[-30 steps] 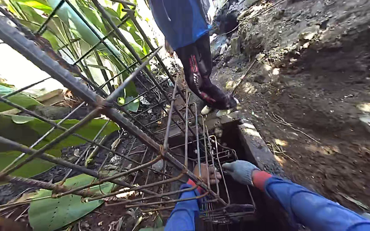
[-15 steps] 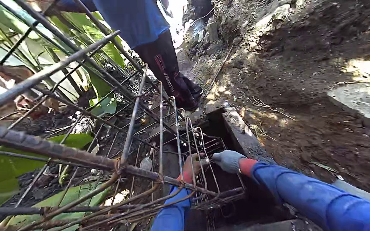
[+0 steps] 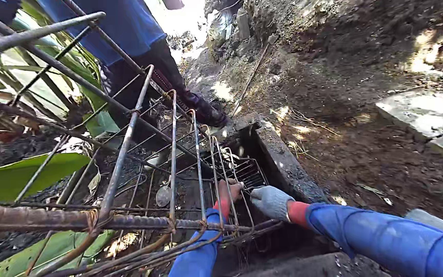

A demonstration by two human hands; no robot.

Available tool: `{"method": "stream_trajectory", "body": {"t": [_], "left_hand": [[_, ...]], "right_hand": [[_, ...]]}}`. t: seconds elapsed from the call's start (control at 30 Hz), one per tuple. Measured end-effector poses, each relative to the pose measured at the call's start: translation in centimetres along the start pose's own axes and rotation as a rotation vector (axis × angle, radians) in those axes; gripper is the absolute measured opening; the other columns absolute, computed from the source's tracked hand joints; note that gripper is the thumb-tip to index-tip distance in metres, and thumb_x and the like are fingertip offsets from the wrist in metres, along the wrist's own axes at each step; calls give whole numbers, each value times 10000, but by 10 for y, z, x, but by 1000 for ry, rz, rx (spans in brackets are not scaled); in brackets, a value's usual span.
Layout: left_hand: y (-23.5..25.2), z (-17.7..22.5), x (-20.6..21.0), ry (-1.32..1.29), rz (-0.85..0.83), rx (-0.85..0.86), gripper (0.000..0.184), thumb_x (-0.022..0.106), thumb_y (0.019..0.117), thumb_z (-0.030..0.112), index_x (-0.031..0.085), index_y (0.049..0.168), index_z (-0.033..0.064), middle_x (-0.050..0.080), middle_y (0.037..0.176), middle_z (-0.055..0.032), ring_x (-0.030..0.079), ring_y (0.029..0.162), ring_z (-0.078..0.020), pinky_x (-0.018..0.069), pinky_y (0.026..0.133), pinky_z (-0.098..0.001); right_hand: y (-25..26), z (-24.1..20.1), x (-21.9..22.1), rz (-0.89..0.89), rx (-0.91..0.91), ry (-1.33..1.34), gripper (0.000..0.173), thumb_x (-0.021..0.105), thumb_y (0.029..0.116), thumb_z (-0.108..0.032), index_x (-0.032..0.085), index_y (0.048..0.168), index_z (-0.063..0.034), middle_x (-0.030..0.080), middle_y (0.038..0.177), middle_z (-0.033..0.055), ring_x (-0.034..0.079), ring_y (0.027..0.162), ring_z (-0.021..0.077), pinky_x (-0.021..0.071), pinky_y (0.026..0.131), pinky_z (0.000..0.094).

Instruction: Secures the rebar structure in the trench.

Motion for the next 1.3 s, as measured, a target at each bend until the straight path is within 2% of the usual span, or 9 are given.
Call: {"method": "stream_trajectory", "body": {"t": [0.17,0.27,0.37,0.6,0.87,0.97,1.13,1.2,1.3], "left_hand": [[-6,4,2,-9,16,-9,169,727,936,120,669,1021,-14,738,803,-122,737,629,-206,648,610,-356],[-3,5,0,38,38,14,140,740,913,133,686,944,8,731,761,-101,729,622,-190,641,614,-355],[-4,3,2,-6,16,7,123,720,921,105,681,951,-8,734,757,-107,725,618,-191,629,601,-346],[0,-6,2,-146,-35,-93,151,663,984,138,703,1016,-4,737,831,-119,732,688,-208,624,628,-353],[4,-12,6,-221,-46,-71,198,579,1024,137,683,1028,-31,743,848,-143,743,720,-233,630,658,-372],[1,-12,6,-256,-69,-87,333,482,1093,248,674,1032,-16,737,849,-128,737,718,-213,625,658,-358],[-1,-15,9,-356,2,-112,180,522,1038,98,638,1049,-39,683,803,-119,678,649,-182,587,594,-315],[-1,-12,8,-374,-8,-103,161,568,1016,65,644,1091,-55,688,820,-132,688,668,-189,601,616,-321],[-1,-10,5,-332,-26,-90,137,619,990,64,686,1043,-43,706,820,-127,702,696,-189,604,643,-328]], "right_hand": [[-23,-10,23,-33,142,242,394,452,1034,-371,734,1092,-103,738,973,108,717,917,262,567,844,533],[-36,-34,11,-45,112,-60,370,427,1049,-352,672,1077,-76,706,1017,173,694,1016,369,542,849,620],[-35,-52,-44,19,75,-325,323,441,1032,-328,655,1091,-93,706,986,206,694,976,443,529,786,682],[-6,-48,-93,150,-134,-631,213,477,1037,-212,664,1113,-143,696,951,127,697,876,370,544,707,597],[-2,-87,-78,194,-623,-840,64,694,904,-153,693,967,-139,678,913,78,666,874,303,544,737,540],[-11,-91,-67,74,-595,-829,94,678,908,-129,703,998,-119,686,941,115,674,875,341,539,710,572],[-30,-76,-51,-61,-493,-803,96,637,922,-80,666,1010,-55,672,913,161,669,849,373,524,694,579],[-32,-80,-51,-29,-520,-807,72,597,949,-75,645,994,-45,655,884,156,664,830,362,527,686,557],[-15,-88,-67,163,-600,-751,88,700,913,-120,713,999,-110,697,925,108,684,865,335,558,724,560]]}}
Point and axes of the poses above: each hand's wrist, its own y-axis towards the middle knuckle, its own x-axis out of the palm, z = x × y, the point moved 9 cm from there along y, towards the middle knuckle
